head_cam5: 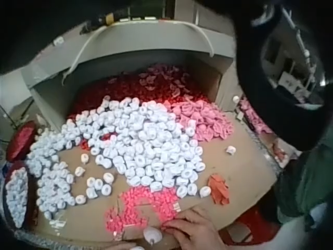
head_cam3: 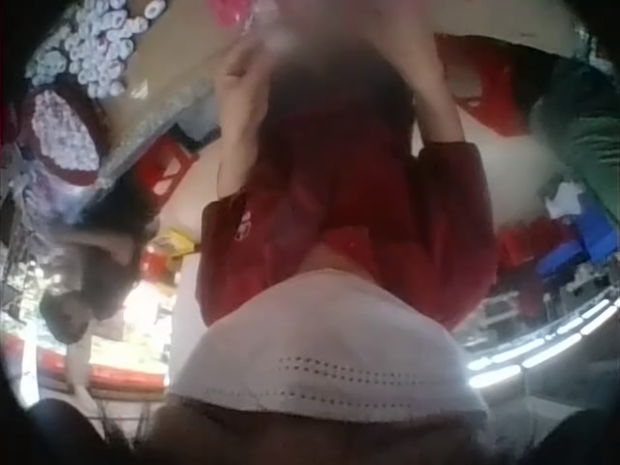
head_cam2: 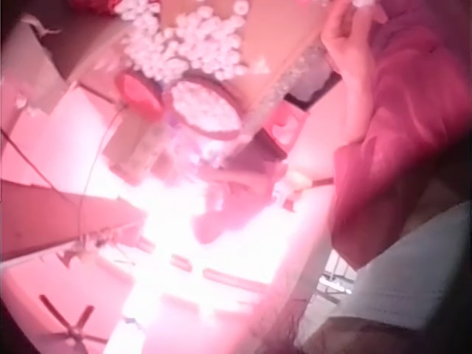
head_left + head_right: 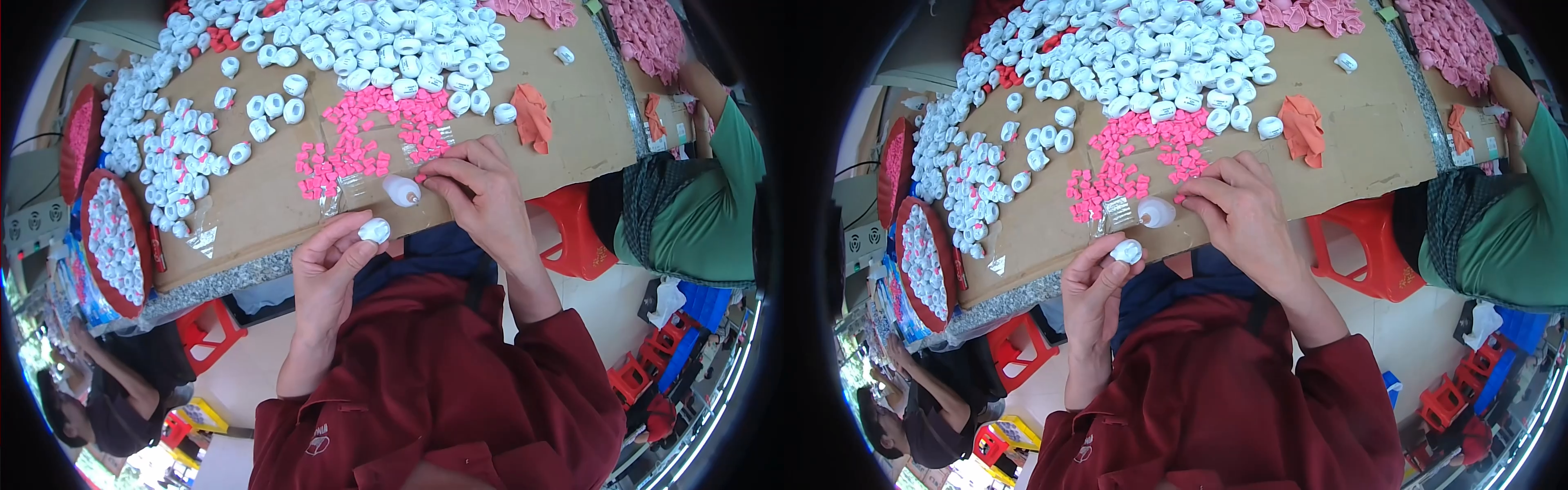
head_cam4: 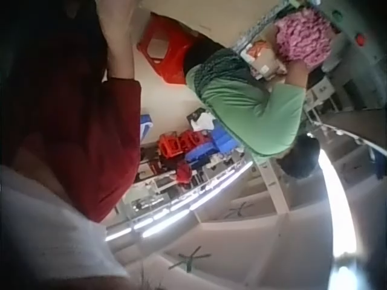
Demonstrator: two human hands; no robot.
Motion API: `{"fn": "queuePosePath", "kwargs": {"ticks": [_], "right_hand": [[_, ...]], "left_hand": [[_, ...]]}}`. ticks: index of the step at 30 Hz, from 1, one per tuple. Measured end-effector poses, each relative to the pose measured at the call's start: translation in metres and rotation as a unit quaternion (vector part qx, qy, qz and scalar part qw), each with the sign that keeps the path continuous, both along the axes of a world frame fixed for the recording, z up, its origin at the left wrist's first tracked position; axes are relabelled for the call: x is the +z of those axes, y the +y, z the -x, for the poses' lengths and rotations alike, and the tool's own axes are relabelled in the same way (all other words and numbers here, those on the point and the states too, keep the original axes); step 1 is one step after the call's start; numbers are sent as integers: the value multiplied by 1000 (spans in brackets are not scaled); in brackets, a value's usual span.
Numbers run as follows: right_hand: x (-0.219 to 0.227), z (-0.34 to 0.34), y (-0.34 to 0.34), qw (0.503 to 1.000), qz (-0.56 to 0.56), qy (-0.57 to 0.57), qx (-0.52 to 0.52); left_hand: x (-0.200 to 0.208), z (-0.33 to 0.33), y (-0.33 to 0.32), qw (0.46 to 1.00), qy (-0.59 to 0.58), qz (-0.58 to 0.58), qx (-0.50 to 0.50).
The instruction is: Applying glue to small white and pink plastic components to assemble toy parts.
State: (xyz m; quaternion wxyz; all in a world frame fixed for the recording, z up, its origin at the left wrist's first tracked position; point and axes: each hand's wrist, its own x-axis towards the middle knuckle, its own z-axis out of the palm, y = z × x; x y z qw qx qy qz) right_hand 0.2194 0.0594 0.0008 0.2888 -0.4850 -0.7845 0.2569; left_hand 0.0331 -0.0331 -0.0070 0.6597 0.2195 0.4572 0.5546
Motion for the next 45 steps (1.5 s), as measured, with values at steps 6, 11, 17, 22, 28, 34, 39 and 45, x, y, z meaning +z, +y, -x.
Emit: {"fn": "queuePosePath", "kwargs": {"ticks": [6, 11, 17, 22, 28, 34, 39, 45], "right_hand": [[-2, 3, -4, 1000, -21, 14, -10], [-4, 2, -7, 999, -35, 14, -3], [-5, 3, -5, 999, -39, -4, 12], [-6, 5, -6, 998, -55, -22, 25], [-5, 0, -14, 996, -73, 13, -53], [-3, 0, -1, 997, -68, -28, 37], [3, -1, 0, 995, -58, -46, 64], [11, -3, -26, 994, -45, 94, 13]], "left_hand": [[2, -6, 1, 1000, -18, 0, 0], [5, -10, 3, 1000, -25, -9, -10], [3, -11, 1, 1000, -19, -15, -7], [2, -12, 2, 1000, -18, -15, 0], [1, -16, 2, 999, 5, -31, 0], [0, -16, 1, 999, 19, -28, 8], [0, -16, 0, 999, 24, -26, 12], [3, -22, 1, 999, 36, -33, 22]]}}
